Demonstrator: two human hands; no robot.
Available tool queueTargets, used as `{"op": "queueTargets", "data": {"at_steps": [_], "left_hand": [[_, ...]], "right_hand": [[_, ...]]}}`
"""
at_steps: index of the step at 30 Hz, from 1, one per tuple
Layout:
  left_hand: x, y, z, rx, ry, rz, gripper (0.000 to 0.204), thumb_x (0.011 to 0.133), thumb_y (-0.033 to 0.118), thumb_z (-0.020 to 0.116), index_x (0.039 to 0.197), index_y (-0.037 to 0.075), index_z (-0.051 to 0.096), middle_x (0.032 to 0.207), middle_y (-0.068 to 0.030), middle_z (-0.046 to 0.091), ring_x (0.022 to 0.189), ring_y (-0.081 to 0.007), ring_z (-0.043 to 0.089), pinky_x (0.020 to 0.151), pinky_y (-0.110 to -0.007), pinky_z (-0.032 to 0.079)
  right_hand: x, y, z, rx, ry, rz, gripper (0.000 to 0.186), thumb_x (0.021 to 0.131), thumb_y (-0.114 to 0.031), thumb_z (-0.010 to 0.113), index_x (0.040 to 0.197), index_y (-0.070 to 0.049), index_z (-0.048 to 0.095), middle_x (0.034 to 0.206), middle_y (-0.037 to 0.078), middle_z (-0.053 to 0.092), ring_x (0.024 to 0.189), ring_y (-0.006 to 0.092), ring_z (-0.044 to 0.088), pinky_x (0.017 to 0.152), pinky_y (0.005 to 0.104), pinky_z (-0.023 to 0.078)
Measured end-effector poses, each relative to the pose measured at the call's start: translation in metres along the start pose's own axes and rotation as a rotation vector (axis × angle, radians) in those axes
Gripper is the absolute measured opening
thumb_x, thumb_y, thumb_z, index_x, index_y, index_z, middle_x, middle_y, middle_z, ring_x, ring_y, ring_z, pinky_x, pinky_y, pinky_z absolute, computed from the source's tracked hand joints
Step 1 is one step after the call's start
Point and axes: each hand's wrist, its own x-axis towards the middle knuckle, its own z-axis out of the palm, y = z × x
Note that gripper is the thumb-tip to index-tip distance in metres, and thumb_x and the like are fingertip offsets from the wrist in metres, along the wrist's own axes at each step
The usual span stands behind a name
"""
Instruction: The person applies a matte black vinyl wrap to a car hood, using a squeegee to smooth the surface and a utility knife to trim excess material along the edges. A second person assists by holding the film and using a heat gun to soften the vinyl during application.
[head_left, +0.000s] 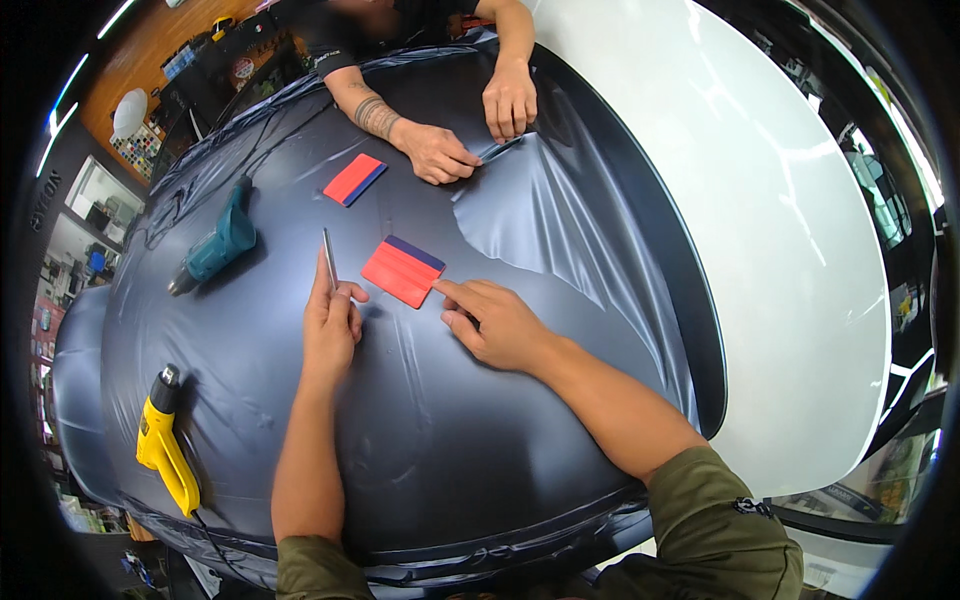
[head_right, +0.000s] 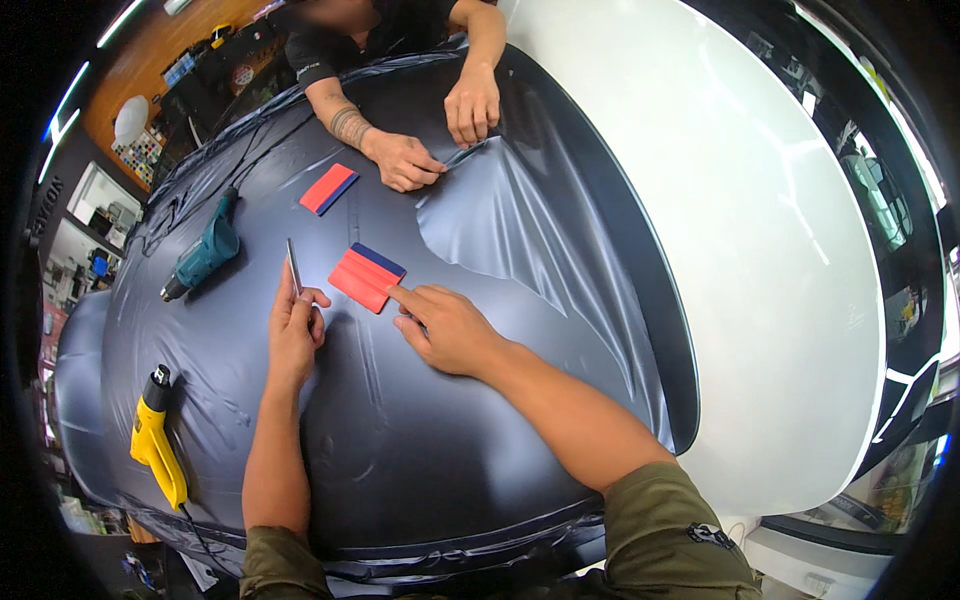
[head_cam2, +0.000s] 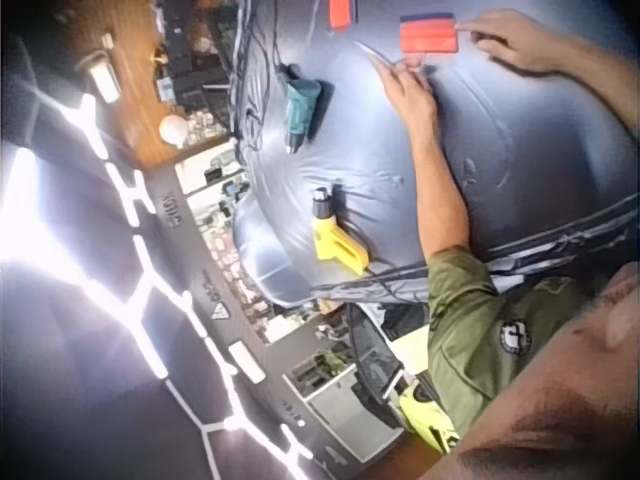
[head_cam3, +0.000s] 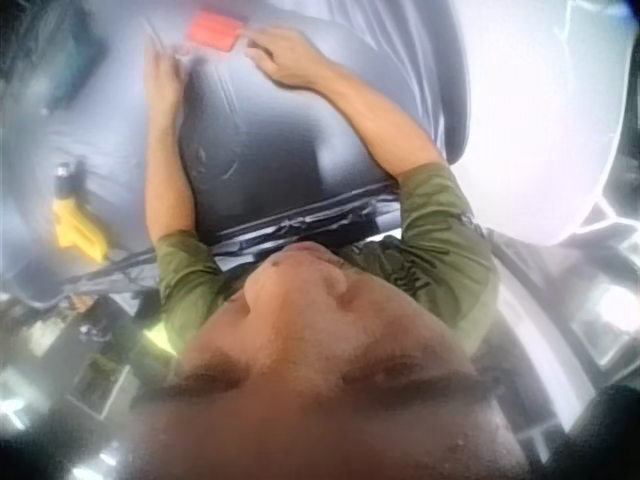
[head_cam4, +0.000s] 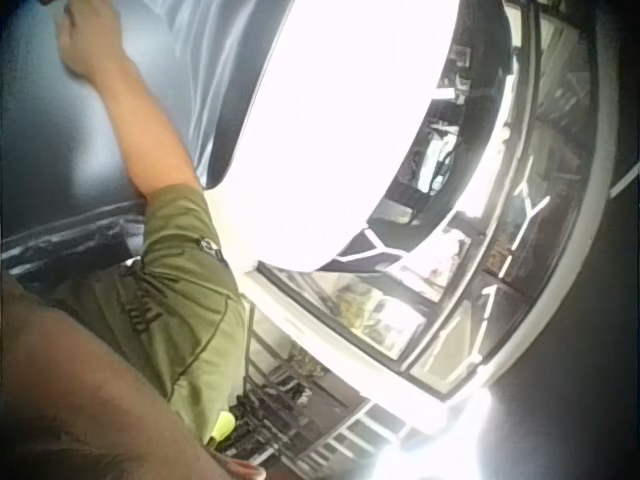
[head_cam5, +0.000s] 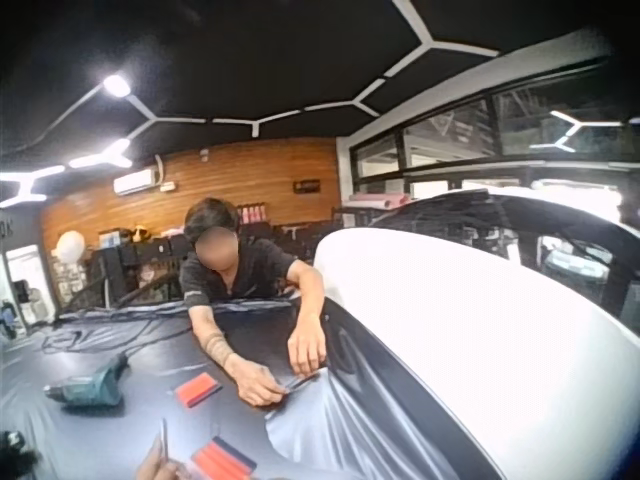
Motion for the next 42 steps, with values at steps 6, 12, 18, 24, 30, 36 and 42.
{"op": "queueTargets", "data": {"at_steps": [6, 12, 18, 24, 30, 36, 42], "left_hand": [[-0.021, -0.033, -0.079, 0.730, 0.109, 0.315, 0.066, 0.093, 0.002, 0.047, 0.156, 0.015, 0.033, 0.096, -0.0109, 0.058, 0.074, -0.0199, 0.056, 0.066, -0.034, 0.049], [-0.100, -0.036, -0.123, 1.380, 0.452, 0.077, 0.054, 0.092, 0.004, 0.054, 0.145, 0.007, 0.047, 0.109, -0.0175, 0.056, 0.097, -0.0368, 0.059, 0.082, -0.045, 0.050], [-0.119, -0.051, -0.143, 1.465, 0.610, -0.029, 0.046, 0.091, 0.005, 0.055, 0.137, 0.003, 0.054, 0.111, -0.0184, 0.057, 0.097, -0.0376, 0.058, 0.084, -0.046, 0.049], [-0.107, -0.068, -0.144, 1.299, 0.798, 0.126, 0.035, 0.089, 0.005, 0.058, 0.124, -0.002, 0.061, 0.110, -0.0201, 0.058, 0.096, -0.0395, 0.057, 0.085, -0.047, 0.047], [-0.115, -0.074, -0.158, 1.280, 0.837, 0.091, 0.028, 0.091, 0.007, 0.059, 0.118, -0.001, 0.064, 0.111, -0.0201, 0.060, 0.100, -0.0396, 0.059, 0.084, -0.049, 0.048], [-0.096, -0.036, -0.113, 1.376, 0.702, 0.496, 0.032, 0.090, 0.006, 0.063, 0.121, 0.000, 0.063, 0.115, -0.0198, 0.061, 0.106, -0.0375, 0.059, 0.090, -0.046, 0.048], [-0.031, 0.014, 0.087, 0.716, -0.040, 0.767, 0.031, 0.087, 0.000, 0.064, 0.118, -0.001, 0.064, 0.113, -0.0202, 0.060, 0.106, -0.0367, 0.060, 0.092, -0.043, 0.049]], "right_hand": [[-0.001, -0.002, 0.003, 0.060, 0.001, -0.018, 0.037, 0.092, -0.015, 0.062, 0.125, 0.000, 0.058, 0.089, 0.016, 0.064, 0.085, 0.0344, 0.062, 0.078, 0.0451, 0.050], [-0.003, 0.003, 0.000, -0.033, 0.112, 0.013, 0.034, 0.091, -0.014, 0.062, 0.121, 0.003, 0.060, 0.092, 0.018, 0.063, 0.088, 0.0343, 0.061, 0.079, 0.0456, 0.049], [-0.006, -0.001, 0.005, -0.245, 0.313, -0.047, 0.029, 0.088, -0.014, 0.063, 0.113, 0.000, 0.065, 0.095, 0.017, 0.064, 0.090, 0.0343, 0.060, 0.080, 0.0470, 0.048], [-0.051, 0.028, -0.062, -0.616, 0.421, 0.144, 0.026, 0.087, -0.014, 0.062, 0.109, -0.001, 0.067, 0.112, 0.015, 0.063, 0.102, 0.0344, 0.058, 0.090, 0.0476, 0.045], [-0.072, 0.020, -0.129, -0.839, 0.339, 0.344, 0.034, 0.087, -0.011, 0.063, 0.118, 0.003, 0.061, 0.123, 0.020, 0.058, 0.105, 0.0369, 0.057, 0.089, 0.0470, 0.048], [-0.068, 0.004, -0.171, -0.930, 0.329, 0.582, 0.042, 0.090, -0.013, 0.064, 0.123, 0.009, 0.055, 0.112, 0.024, 0.062, 0.100, 0.0391, 0.062, 0.084, 0.0436, 0.055], [-0.090, -0.021, -0.164, -0.904, 0.064, 0.822, 0.039, 0.093, -0.019, 0.063, 0.117, 0.011, 0.055, 0.096, 0.024, 0.067, 0.083, 0.0375, 0.068, 0.072, 0.0431, 0.057]]}}
